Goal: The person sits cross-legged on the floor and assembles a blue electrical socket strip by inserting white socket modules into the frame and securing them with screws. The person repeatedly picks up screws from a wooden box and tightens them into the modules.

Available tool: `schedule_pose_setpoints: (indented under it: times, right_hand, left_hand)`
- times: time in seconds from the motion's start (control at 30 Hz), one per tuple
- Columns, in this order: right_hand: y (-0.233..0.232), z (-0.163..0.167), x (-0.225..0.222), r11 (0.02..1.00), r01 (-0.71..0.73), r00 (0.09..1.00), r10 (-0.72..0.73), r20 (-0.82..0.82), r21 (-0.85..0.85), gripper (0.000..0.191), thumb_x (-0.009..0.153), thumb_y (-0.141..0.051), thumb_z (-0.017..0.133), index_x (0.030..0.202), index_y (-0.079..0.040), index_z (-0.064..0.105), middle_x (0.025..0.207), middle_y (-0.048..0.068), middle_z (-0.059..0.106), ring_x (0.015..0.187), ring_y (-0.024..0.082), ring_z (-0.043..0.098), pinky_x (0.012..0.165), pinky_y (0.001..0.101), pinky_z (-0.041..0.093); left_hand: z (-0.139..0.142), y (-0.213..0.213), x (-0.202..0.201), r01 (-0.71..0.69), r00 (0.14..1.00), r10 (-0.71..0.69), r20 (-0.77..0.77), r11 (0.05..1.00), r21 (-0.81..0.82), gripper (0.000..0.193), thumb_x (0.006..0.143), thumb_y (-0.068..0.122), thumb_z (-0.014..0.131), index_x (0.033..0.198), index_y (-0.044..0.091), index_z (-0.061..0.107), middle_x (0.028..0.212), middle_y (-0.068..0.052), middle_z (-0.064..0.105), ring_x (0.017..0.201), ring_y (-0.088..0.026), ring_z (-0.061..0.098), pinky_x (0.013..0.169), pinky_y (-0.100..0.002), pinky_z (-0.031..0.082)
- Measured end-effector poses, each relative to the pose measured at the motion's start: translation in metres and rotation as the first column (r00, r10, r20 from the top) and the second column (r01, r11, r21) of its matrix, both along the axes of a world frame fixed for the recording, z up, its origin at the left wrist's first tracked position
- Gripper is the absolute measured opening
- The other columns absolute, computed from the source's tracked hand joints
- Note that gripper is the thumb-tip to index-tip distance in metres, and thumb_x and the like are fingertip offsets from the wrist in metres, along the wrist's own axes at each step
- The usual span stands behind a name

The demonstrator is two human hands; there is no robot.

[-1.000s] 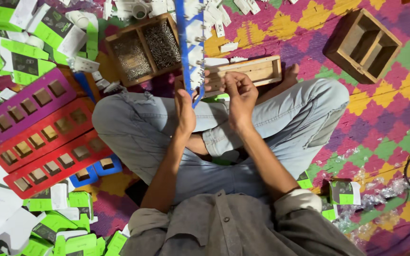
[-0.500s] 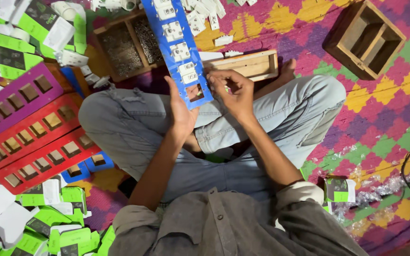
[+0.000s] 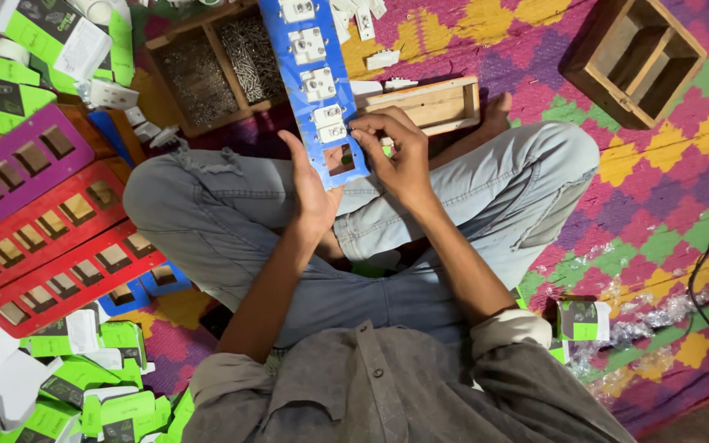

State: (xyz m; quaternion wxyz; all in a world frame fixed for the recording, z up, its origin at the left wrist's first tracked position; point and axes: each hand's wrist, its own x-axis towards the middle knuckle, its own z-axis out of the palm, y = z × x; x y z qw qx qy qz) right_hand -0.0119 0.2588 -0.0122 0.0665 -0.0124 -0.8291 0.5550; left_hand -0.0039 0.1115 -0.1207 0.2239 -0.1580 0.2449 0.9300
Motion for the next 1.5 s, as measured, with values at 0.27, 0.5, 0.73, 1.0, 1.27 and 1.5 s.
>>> schedule_pose_setpoints:
  times: [0.27, 0.5, 0.73, 1.0, 1.27, 1.5]
  right_hand:
    - [-0.002, -0.005, 0.000, 1.000, 0.026, 0.999, -0.026, -0.039, 0.008, 0.014, 0.093, 0.000, 0.077, 0.107, 0.001, 0.075, 0.101, 0.010, 0.067, 0.089, 0.017, 0.066, 0.079, 0.0284, 0.054]
    - [-0.002, -0.009, -0.001, 0.998, 0.065, 0.997, -0.065, -0.042, -0.002, 0.015, 0.089, 0.001, 0.081, 0.104, 0.000, 0.077, 0.094, 0.008, 0.064, 0.083, 0.016, 0.064, 0.075, 0.0283, 0.051]
    - [-0.001, -0.006, -0.001, 0.996, 0.084, 0.996, -0.084, -0.036, -0.004, 0.015, 0.084, -0.001, 0.085, 0.097, -0.001, 0.077, 0.092, 0.008, 0.067, 0.083, 0.016, 0.064, 0.075, 0.0288, 0.052]
    - [0.007, 0.014, 0.004, 0.994, -0.100, 0.994, 0.101, -0.035, 0.034, 0.048, 0.073, -0.011, 0.091, 0.114, 0.000, 0.071, 0.123, 0.013, 0.059, 0.118, 0.025, 0.056, 0.100, 0.0360, 0.047]
    - [0.012, -0.007, 0.008, 0.977, -0.210, 0.973, 0.212, -0.091, 0.027, 0.041, 0.077, -0.014, 0.096, 0.112, -0.019, 0.074, 0.150, 0.006, 0.057, 0.143, 0.027, 0.053, 0.121, 0.0412, 0.042]
    - [0.015, -0.010, 0.006, 0.966, -0.259, 0.964, 0.259, -0.063, 0.012, 0.042, 0.075, -0.015, 0.096, 0.111, -0.012, 0.074, 0.154, 0.011, 0.052, 0.145, 0.029, 0.046, 0.124, 0.0440, 0.038]
  left_hand:
    - [0.027, 0.003, -0.005, 0.014, 0.999, -0.014, -0.039, 1.000, -0.008, 0.090, 0.100, 0.075, 0.025, 0.157, 0.007, 0.039, 0.156, -0.010, 0.048, 0.147, -0.022, 0.042, 0.118, -0.042, 0.040]
    - [0.027, 0.002, -0.005, 0.024, 0.999, -0.026, -0.041, 0.999, -0.042, 0.092, 0.100, 0.076, 0.024, 0.157, 0.005, 0.038, 0.155, -0.014, 0.047, 0.147, -0.024, 0.041, 0.115, -0.045, 0.043]
    - [0.033, -0.001, -0.004, 0.041, 0.997, -0.045, -0.064, 0.997, -0.060, 0.093, 0.098, 0.076, 0.023, 0.160, 0.007, 0.034, 0.159, -0.012, 0.045, 0.147, -0.024, 0.042, 0.115, -0.042, 0.044]
    - [0.042, -0.004, -0.010, 0.013, 0.998, -0.015, -0.057, 0.999, -0.044, 0.093, 0.101, 0.077, 0.023, 0.157, 0.005, 0.040, 0.147, -0.019, 0.055, 0.125, -0.028, 0.057, 0.099, -0.040, 0.051]
    - [0.044, -0.008, -0.015, -0.002, 0.997, -0.002, -0.078, 0.999, -0.054, 0.100, 0.098, 0.079, 0.021, 0.155, 0.000, 0.042, 0.145, -0.022, 0.058, 0.133, -0.030, 0.058, 0.108, -0.041, 0.052]
    - [0.047, -0.008, -0.014, 0.042, 0.994, -0.044, -0.104, 0.999, -0.017, 0.100, 0.092, 0.081, 0.019, 0.153, 0.005, 0.041, 0.141, -0.019, 0.060, 0.119, -0.031, 0.063, 0.092, -0.046, 0.056]
